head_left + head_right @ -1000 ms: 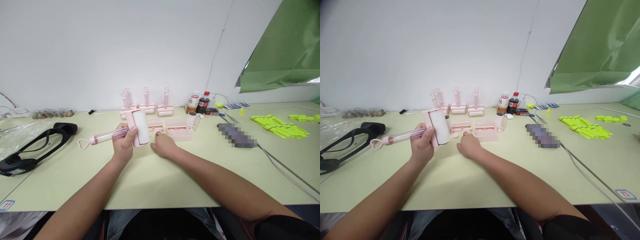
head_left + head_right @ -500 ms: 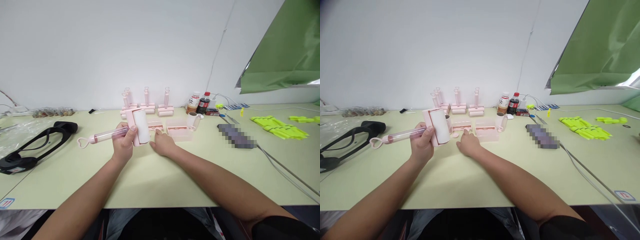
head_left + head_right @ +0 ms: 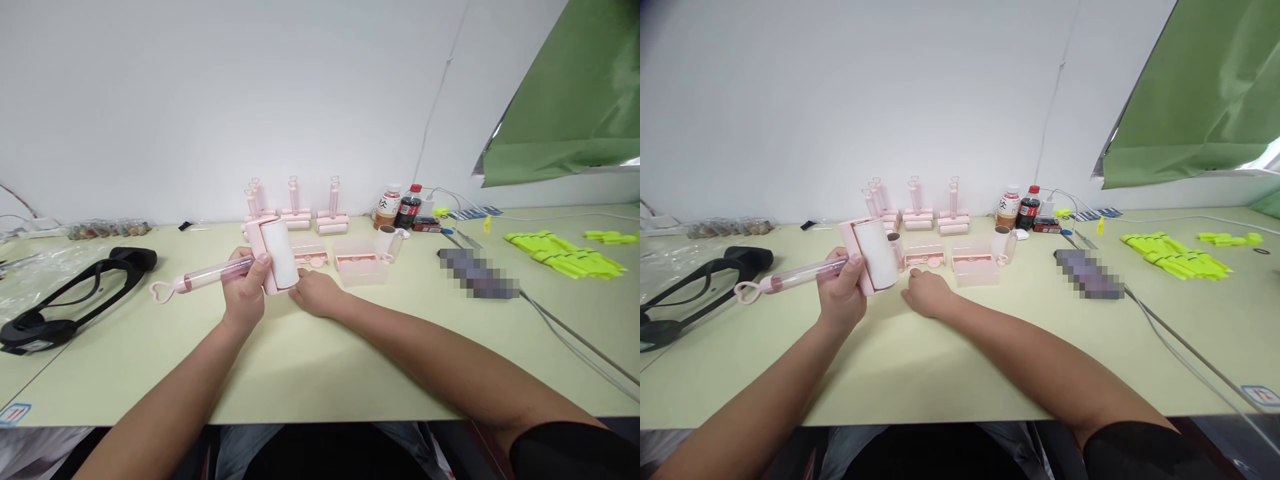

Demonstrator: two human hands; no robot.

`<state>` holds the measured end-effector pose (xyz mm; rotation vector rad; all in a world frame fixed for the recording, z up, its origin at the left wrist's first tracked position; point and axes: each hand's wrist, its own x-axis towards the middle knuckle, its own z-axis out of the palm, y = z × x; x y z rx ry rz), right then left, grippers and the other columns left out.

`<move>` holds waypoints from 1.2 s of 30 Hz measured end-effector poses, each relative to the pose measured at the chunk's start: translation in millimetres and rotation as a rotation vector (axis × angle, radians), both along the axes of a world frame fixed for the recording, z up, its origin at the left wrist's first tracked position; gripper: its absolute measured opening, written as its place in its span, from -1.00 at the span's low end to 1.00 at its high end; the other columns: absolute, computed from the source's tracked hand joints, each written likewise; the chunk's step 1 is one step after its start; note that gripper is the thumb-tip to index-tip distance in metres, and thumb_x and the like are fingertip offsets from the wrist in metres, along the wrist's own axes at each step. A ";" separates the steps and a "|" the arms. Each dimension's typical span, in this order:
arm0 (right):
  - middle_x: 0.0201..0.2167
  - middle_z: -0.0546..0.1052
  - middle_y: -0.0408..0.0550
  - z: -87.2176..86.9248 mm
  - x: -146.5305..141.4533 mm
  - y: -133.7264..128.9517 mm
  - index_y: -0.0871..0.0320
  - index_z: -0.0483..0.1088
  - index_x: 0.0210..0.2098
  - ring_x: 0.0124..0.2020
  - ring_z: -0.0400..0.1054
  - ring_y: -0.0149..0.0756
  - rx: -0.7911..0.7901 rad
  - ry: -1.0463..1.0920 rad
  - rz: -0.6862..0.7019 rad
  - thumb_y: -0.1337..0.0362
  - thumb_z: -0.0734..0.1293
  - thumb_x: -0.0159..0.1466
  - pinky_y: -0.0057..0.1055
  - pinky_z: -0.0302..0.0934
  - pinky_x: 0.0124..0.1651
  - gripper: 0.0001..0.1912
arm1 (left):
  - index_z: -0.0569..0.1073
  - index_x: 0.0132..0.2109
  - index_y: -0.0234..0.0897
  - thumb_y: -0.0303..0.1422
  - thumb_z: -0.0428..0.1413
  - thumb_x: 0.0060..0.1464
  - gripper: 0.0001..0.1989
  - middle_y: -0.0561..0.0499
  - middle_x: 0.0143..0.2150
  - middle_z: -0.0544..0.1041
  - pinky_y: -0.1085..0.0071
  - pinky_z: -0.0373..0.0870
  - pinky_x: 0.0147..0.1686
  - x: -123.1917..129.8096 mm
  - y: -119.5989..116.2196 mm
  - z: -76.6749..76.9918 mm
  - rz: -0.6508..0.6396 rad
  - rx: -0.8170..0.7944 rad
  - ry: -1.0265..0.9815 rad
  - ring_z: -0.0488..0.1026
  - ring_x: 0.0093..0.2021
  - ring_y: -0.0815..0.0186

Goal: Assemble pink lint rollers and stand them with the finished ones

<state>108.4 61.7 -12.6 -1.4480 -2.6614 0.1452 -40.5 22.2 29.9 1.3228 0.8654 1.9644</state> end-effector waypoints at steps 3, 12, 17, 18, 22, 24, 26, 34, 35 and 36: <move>0.03 0.42 0.17 1.3 -4.2 5.4 0.21 0.47 -0.11 -0.07 0.39 -0.09 -0.009 0.014 -0.014 0.10 0.00 0.42 -0.28 0.23 -0.12 -0.51 | 0.34 -0.43 -0.25 -0.13 0.28 -0.04 -0.66 0.17 -0.60 0.26 0.49 0.11 -0.60 -2.1 0.8 1.2 0.015 0.016 -0.004 0.17 -0.60 0.47; 0.09 0.38 0.17 2.2 -3.5 11.9 0.25 0.35 0.04 -0.05 0.39 -0.09 0.000 0.124 -0.019 0.04 0.00 0.42 -0.28 0.22 -0.14 -0.50 | 0.32 -0.45 -0.27 -0.18 0.27 -0.04 -0.67 0.16 -0.55 0.23 0.48 0.15 -0.53 -14.1 3.8 13.6 0.133 0.141 -0.074 0.18 -0.56 0.47; 0.00 0.44 0.08 16.7 2.4 27.4 0.18 0.35 0.02 -0.06 0.36 -0.19 0.191 0.284 0.049 0.23 0.01 0.43 -0.35 0.18 -0.12 -0.64 | 0.24 -0.49 -0.26 -0.18 0.24 -0.06 -0.65 0.15 -0.52 0.17 0.46 0.20 -0.48 -26.2 8.8 29.1 0.253 0.246 -0.169 0.15 -0.51 0.45; 0.00 0.44 0.07 23.7 2.7 36.3 0.17 0.34 0.04 -0.08 0.36 -0.19 0.237 0.293 0.049 0.28 0.04 0.42 -0.35 0.17 -0.13 -0.66 | 0.24 -0.49 -0.26 -0.18 0.23 -0.07 -0.65 0.14 -0.51 0.17 0.45 0.21 -0.47 -27.4 9.7 30.8 0.249 0.247 -0.186 0.16 -0.50 0.44; -0.04 0.48 0.00 56.0 -1.4 78.9 0.07 0.35 0.08 -0.19 0.38 -0.22 0.248 0.215 0.159 0.44 0.12 0.32 -0.40 0.14 -0.24 -0.60 | 0.25 -0.48 -0.26 -0.19 0.25 -0.10 -0.66 0.13 -0.50 0.18 0.44 0.23 -0.44 -28.8 11.7 32.0 0.218 0.237 -0.223 0.18 -0.47 0.43; -0.07 0.52 -0.05 67.1 -6.0 94.5 0.04 0.39 0.04 -0.21 0.38 -0.24 0.210 0.139 0.234 0.46 0.15 0.30 -0.42 0.12 -0.24 -0.60 | 0.23 -0.50 -0.26 -0.21 0.25 -0.10 -0.65 0.14 -0.50 0.16 0.45 0.23 -0.43 -28.7 12.1 30.8 0.222 0.237 -0.229 0.16 -0.48 0.44; -0.08 0.53 -0.05 71.8 -11.0 102.8 0.02 0.43 0.01 -0.21 0.39 -0.24 0.189 0.062 0.262 0.43 0.17 0.30 -0.43 0.11 -0.23 -0.63 | 0.20 -0.51 -0.27 -0.23 0.25 -0.10 -0.64 0.15 -0.51 0.14 0.46 0.23 -0.44 -28.6 12.3 29.7 0.240 0.241 -0.225 0.15 -0.49 0.45; -0.16 0.55 0.08 71.8 -19.4 113.7 0.13 0.50 -0.11 -0.20 0.40 -0.15 0.169 -0.032 0.215 0.30 0.22 0.32 -0.40 0.07 -0.28 -0.76 | 0.19 -0.53 -0.28 -0.26 0.26 -0.08 -0.63 0.15 -0.51 0.14 0.48 0.23 -0.44 -27.9 13.0 29.7 0.213 0.244 -0.252 0.15 -0.49 0.46; -0.15 0.55 0.08 72.8 -19.6 115.7 0.13 0.50 -0.11 -0.19 0.40 -0.16 0.170 -0.034 0.210 0.30 0.21 0.32 -0.40 0.06 -0.28 -0.75 | 0.20 -0.52 -0.27 -0.25 0.26 -0.09 -0.63 0.15 -0.51 0.15 0.47 0.23 -0.44 -28.2 13.0 29.7 0.211 0.236 -0.255 0.16 -0.49 0.46; -0.15 0.55 0.08 73.9 -20.0 117.6 0.13 0.50 -0.11 -0.19 0.40 -0.16 0.172 -0.035 0.203 0.31 0.21 0.33 -0.40 0.06 -0.27 -0.75 | 0.21 -0.52 -0.27 -0.24 0.26 -0.09 -0.63 0.15 -0.51 0.15 0.46 0.24 -0.44 -28.5 13.0 29.7 0.213 0.228 -0.256 0.16 -0.49 0.45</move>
